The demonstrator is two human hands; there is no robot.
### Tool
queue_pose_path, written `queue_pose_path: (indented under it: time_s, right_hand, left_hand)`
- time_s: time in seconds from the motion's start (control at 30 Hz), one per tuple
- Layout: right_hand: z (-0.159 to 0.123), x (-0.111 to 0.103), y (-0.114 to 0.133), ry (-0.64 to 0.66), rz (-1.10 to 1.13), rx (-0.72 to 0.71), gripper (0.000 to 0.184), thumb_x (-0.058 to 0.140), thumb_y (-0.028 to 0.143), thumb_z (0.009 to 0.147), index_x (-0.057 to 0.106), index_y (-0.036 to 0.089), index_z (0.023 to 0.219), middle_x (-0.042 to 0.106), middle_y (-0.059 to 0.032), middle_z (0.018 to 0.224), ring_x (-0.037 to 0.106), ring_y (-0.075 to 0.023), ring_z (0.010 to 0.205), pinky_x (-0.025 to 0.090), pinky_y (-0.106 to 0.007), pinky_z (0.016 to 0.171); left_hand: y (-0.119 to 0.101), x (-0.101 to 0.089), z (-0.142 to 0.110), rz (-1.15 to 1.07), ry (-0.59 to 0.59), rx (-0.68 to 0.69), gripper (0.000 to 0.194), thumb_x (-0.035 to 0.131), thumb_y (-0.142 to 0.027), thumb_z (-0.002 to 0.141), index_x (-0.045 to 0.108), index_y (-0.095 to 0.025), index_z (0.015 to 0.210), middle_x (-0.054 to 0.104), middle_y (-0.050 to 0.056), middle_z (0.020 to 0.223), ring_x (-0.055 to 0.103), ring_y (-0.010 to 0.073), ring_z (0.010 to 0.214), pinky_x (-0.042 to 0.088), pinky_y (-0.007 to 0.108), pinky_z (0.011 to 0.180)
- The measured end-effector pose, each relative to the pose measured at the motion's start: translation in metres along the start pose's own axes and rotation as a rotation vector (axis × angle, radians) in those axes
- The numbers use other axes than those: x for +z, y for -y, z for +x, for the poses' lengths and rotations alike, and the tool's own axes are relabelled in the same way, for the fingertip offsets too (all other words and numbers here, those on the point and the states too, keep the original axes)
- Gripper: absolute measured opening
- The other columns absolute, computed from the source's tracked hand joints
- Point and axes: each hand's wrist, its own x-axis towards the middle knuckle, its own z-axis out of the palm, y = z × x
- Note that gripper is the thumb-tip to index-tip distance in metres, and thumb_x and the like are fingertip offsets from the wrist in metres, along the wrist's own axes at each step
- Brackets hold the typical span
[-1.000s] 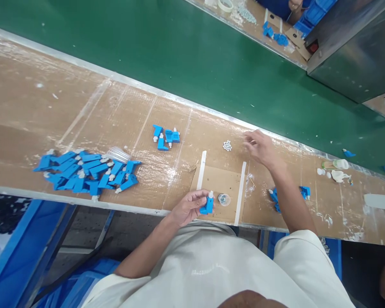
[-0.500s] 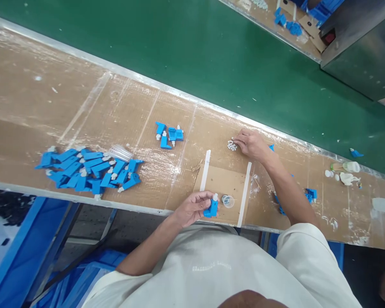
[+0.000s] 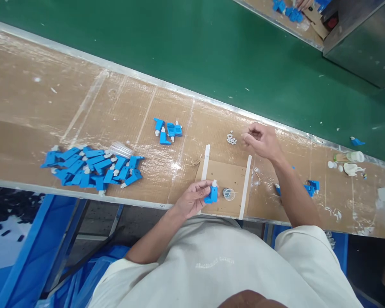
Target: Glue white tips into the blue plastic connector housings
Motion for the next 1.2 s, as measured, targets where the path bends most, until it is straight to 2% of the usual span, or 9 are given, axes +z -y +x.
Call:
queue_pose_path:
  time_s: [0.07, 0.13, 0.23, 0.33, 0.63, 0.83, 1.2]
  right_hand:
    - [-0.032, 0.007, 0.016, -0.033, 0.371, 0.109, 0.022, 0.073, 0.04, 0.082, 0.064, 0.021, 0.079, 0.067, -0.0013, 0.071, 0.061, -0.0143, 0.059, 0.053, -0.029, 0.057]
    - [-0.065, 0.02, 0.032, -0.026, 0.637, 0.234, 0.031, 0.082, 0.047, 0.075, 0.066, 0.021, 0.077, 0.067, -0.0002, 0.069, 0.06, -0.012, 0.055, 0.052, -0.025, 0.05]
    - [-0.102, 0.04, 0.049, -0.002, 0.857, 0.386, 0.039, 0.089, 0.052, 0.068, 0.068, 0.019, 0.075, 0.066, 0.0008, 0.065, 0.058, -0.0095, 0.051, 0.049, -0.021, 0.045]
    - [-0.122, 0.051, 0.057, -0.018, 0.96, 0.427, 0.037, 0.091, 0.05, 0.069, 0.07, 0.019, 0.074, 0.065, 0.0014, 0.064, 0.057, -0.0082, 0.05, 0.049, -0.018, 0.043]
    - [-0.144, 0.046, 0.059, -0.069, 0.9, 0.387, 0.034, 0.091, 0.048, 0.072, 0.073, 0.019, 0.075, 0.068, 0.0001, 0.064, 0.061, -0.0105, 0.052, 0.055, -0.021, 0.045]
    - [-0.149, 0.048, 0.056, -0.087, 0.825, 0.348, 0.032, 0.087, 0.048, 0.076, 0.071, 0.02, 0.074, 0.069, 0.0001, 0.064, 0.061, -0.0117, 0.051, 0.057, -0.023, 0.045]
    - [-0.15, 0.049, 0.057, -0.104, 0.747, 0.326, 0.034, 0.087, 0.05, 0.076, 0.071, 0.02, 0.073, 0.069, -0.0002, 0.062, 0.063, -0.0123, 0.05, 0.057, -0.023, 0.045]
  left_hand:
    - [-0.002, 0.008, 0.003, 0.004, -0.029, 0.041, 0.045, 0.094, -0.04, 0.069, 0.073, -0.011, 0.096, 0.073, 0.006, 0.08, 0.071, 0.015, 0.07, 0.054, 0.021, 0.061]
    - [-0.003, 0.018, 0.007, 0.007, -0.047, 0.073, 0.046, 0.094, -0.04, 0.069, 0.073, -0.012, 0.098, 0.074, 0.006, 0.084, 0.07, 0.0142, 0.071, 0.054, 0.022, 0.061]
    - [-0.002, 0.034, 0.011, 0.018, -0.04, 0.097, 0.044, 0.094, -0.039, 0.069, 0.073, -0.013, 0.098, 0.074, 0.004, 0.086, 0.069, 0.0136, 0.071, 0.056, 0.025, 0.066]
    - [0.002, 0.044, 0.013, 0.033, -0.017, 0.104, 0.044, 0.093, -0.04, 0.07, 0.073, -0.013, 0.099, 0.073, 0.004, 0.084, 0.067, 0.0127, 0.07, 0.056, 0.026, 0.067]
    - [0.009, 0.056, 0.01, 0.071, -0.053, 0.098, 0.046, 0.097, -0.041, 0.064, 0.074, -0.013, 0.092, 0.071, 0.0, 0.074, 0.064, 0.0095, 0.061, 0.052, 0.019, 0.055]
    - [0.007, 0.062, 0.007, 0.087, -0.048, 0.13, 0.043, 0.098, -0.041, 0.062, 0.076, -0.014, 0.087, 0.071, 0.0, 0.071, 0.063, 0.009, 0.062, 0.053, 0.019, 0.06]
    - [0.008, 0.059, 0.007, 0.142, -0.036, 0.158, 0.043, 0.097, -0.044, 0.063, 0.078, -0.014, 0.087, 0.073, 0.001, 0.076, 0.063, 0.0094, 0.066, 0.051, 0.021, 0.063]
